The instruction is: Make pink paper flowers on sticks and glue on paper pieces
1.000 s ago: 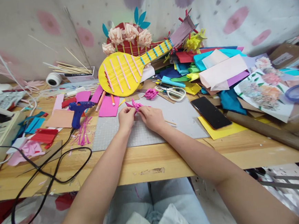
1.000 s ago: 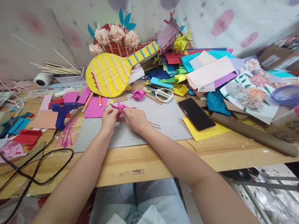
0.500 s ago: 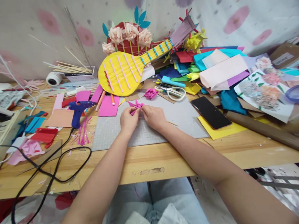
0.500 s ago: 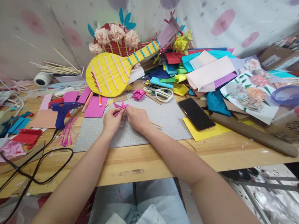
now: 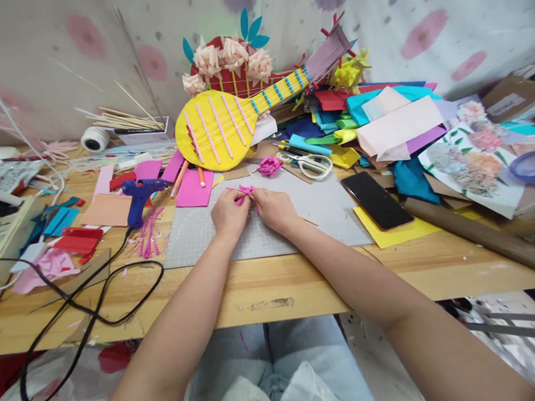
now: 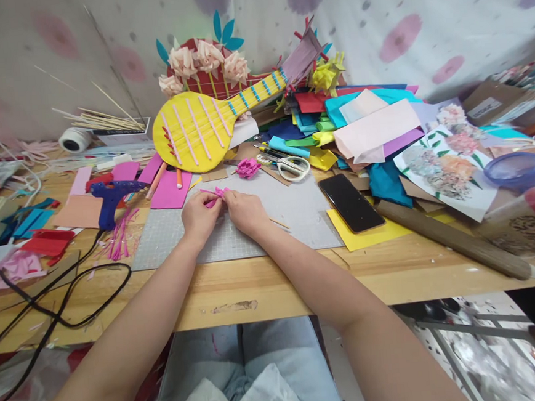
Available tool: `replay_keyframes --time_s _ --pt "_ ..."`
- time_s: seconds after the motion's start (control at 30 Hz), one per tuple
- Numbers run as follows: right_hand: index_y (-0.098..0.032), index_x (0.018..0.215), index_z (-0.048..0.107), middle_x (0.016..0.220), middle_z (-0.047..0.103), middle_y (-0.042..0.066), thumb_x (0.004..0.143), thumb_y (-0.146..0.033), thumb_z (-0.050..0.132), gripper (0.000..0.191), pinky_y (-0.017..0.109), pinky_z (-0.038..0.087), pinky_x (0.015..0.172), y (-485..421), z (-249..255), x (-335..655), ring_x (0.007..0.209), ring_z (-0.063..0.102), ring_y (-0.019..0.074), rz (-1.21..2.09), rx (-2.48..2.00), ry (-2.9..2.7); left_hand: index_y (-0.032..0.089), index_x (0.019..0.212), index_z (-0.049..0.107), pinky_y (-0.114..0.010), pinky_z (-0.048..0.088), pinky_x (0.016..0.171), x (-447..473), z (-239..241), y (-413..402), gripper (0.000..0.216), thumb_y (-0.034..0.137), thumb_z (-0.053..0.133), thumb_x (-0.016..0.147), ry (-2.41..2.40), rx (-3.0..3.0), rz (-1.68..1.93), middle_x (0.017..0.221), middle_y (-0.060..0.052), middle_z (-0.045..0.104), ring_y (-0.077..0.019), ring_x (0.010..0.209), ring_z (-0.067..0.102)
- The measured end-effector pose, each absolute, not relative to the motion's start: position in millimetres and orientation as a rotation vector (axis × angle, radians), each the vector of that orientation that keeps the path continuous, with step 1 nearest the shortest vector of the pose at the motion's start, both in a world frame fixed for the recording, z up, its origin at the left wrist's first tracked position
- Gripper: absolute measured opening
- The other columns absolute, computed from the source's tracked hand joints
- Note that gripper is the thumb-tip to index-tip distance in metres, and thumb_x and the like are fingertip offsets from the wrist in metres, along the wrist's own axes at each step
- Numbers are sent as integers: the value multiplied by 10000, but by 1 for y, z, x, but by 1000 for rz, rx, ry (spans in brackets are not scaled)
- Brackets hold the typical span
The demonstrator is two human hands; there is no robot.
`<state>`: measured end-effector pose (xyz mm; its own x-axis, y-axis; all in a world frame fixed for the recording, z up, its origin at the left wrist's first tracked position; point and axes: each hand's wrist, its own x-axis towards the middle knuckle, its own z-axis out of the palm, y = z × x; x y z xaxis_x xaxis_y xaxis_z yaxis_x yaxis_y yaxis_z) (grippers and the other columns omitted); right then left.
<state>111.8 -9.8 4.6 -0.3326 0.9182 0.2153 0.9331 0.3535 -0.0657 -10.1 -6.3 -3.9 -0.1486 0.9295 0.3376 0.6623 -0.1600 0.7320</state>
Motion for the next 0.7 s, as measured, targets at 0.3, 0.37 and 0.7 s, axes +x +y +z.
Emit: replay_keyframes --time_s 0.3,0.37,0.7 --pt "-198 1082 482 1019 639 84 927 -370 271 314 259 339 616 -12 9 109 886 585 187 -56 -1731 -2283 218 682 617 -266 358 665 -13 -2 -5 94 280 558 721 1858 1730 1223 770 -19 612 -164 748 541" --pt "-191 1083 470 985 646 85 923 -374 288 304 261 336 605 -12 11 109 870 587 191 -40 -1729 -2271 215 678 609 -269 356 664 -13 -2 -4 99 286 554 722 1881 1704 1232 771 -19 613 -167 748 541" --pt "-207 934 540 885 666 50 885 -374 376 239 252 300 600 -14 12 123 795 584 172 12 -1673 -2276 203 693 596 -272 377 696 -37 2 6 89 269 538 709 2012 1610 1290 783 -25 606 -165 746 532"
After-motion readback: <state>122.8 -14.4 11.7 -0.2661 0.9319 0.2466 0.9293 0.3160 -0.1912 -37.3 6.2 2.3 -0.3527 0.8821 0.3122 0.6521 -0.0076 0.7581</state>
